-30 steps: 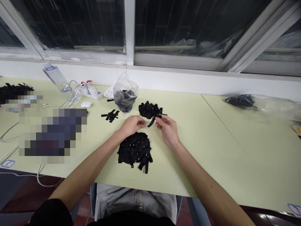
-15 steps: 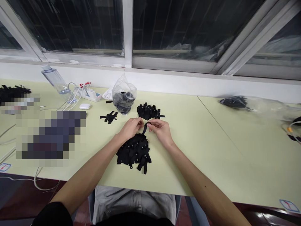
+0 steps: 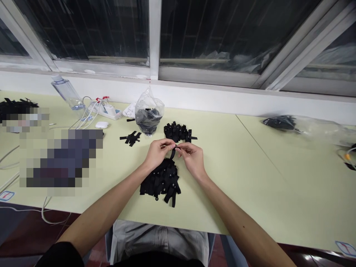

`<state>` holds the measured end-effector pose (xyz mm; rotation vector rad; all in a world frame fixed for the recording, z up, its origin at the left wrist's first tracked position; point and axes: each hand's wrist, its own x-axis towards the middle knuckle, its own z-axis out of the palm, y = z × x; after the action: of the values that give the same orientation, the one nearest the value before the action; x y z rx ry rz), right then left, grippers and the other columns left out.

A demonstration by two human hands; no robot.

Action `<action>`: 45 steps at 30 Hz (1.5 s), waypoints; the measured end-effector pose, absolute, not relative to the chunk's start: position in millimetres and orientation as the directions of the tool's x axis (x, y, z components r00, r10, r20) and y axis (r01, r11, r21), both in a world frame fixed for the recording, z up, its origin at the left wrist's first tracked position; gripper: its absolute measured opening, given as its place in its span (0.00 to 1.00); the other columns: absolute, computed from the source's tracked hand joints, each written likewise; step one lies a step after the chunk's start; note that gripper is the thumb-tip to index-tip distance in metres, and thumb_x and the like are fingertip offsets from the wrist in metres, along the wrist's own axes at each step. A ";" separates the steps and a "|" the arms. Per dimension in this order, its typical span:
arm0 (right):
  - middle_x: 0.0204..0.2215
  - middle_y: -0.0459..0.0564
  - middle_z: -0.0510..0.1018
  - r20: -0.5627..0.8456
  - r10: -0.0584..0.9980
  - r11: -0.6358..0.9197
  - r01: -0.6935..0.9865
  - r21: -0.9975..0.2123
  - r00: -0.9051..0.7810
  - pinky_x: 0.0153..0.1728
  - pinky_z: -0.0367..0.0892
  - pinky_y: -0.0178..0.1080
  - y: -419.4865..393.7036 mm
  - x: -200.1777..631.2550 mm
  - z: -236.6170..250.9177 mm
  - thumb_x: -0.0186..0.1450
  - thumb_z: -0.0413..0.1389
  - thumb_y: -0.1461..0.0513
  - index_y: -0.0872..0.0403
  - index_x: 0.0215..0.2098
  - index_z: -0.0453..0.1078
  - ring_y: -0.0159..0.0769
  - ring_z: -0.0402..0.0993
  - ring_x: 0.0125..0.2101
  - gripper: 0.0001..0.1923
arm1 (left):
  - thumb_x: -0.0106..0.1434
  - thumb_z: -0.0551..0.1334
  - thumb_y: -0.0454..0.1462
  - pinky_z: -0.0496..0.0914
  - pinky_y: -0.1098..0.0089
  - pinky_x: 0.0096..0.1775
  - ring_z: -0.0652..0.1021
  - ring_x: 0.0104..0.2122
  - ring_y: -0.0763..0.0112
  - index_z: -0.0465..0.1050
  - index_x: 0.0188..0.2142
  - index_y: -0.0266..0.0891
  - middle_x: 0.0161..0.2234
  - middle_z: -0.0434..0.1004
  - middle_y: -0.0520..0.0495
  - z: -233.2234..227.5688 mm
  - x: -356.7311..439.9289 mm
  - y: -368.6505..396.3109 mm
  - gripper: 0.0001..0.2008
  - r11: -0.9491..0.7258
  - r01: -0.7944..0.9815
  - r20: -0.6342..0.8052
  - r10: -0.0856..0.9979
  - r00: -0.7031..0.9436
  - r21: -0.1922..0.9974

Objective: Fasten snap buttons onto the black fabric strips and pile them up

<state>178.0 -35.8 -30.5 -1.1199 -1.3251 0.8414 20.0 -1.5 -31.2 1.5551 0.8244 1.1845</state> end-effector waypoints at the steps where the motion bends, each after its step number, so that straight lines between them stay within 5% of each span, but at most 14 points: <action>1: 0.29 0.48 0.79 0.305 0.945 0.289 0.137 -0.947 0.115 0.27 0.67 0.38 -36.3 177.7 -30.3 0.60 0.62 0.60 0.53 0.32 0.77 0.33 0.70 0.23 0.04 | 0.62 0.63 0.42 0.70 0.68 0.43 0.77 0.38 0.67 0.77 0.36 0.36 0.36 0.79 0.45 -31.4 19.8 -1.6 0.11 -0.299 -0.033 0.295 0.909 0.295 0.954; 31: 0.29 0.48 0.78 0.380 0.905 0.278 0.411 -0.868 0.190 0.27 0.66 0.38 -43.0 175.4 -35.4 0.63 0.57 0.59 0.52 0.33 0.73 0.36 0.72 0.26 0.05 | 0.63 0.62 0.38 0.74 0.64 0.45 0.80 0.40 0.63 0.80 0.38 0.39 0.40 0.82 0.44 -31.3 20.1 -8.3 0.08 -0.353 0.122 0.299 0.898 0.323 0.928; 42: 0.25 0.47 0.75 0.325 0.936 0.277 0.287 -0.917 0.137 0.28 0.64 0.37 -41.1 179.7 -18.7 0.63 0.58 0.52 0.53 0.30 0.69 0.35 0.70 0.25 0.13 | 0.61 0.66 0.42 0.73 0.67 0.42 0.79 0.39 0.66 0.73 0.50 0.42 0.40 0.80 0.46 -17.6 22.6 -14.6 0.18 -0.362 0.140 0.304 0.897 0.320 0.922; 45: 0.28 0.48 0.76 0.313 0.942 0.277 0.239 -0.930 0.124 0.29 0.64 0.37 -42.1 180.9 -16.2 0.64 0.57 0.52 0.53 0.32 0.71 0.35 0.70 0.27 0.12 | 0.63 0.64 0.41 0.72 0.68 0.42 0.80 0.39 0.65 0.76 0.45 0.41 0.38 0.81 0.47 -22.9 20.5 -11.4 0.12 -0.351 0.189 0.281 0.905 0.319 0.917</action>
<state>180.9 -42.1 -16.2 -1.2058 -1.3722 0.7556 20.5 -11.4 -22.9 1.7563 0.9838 1.0886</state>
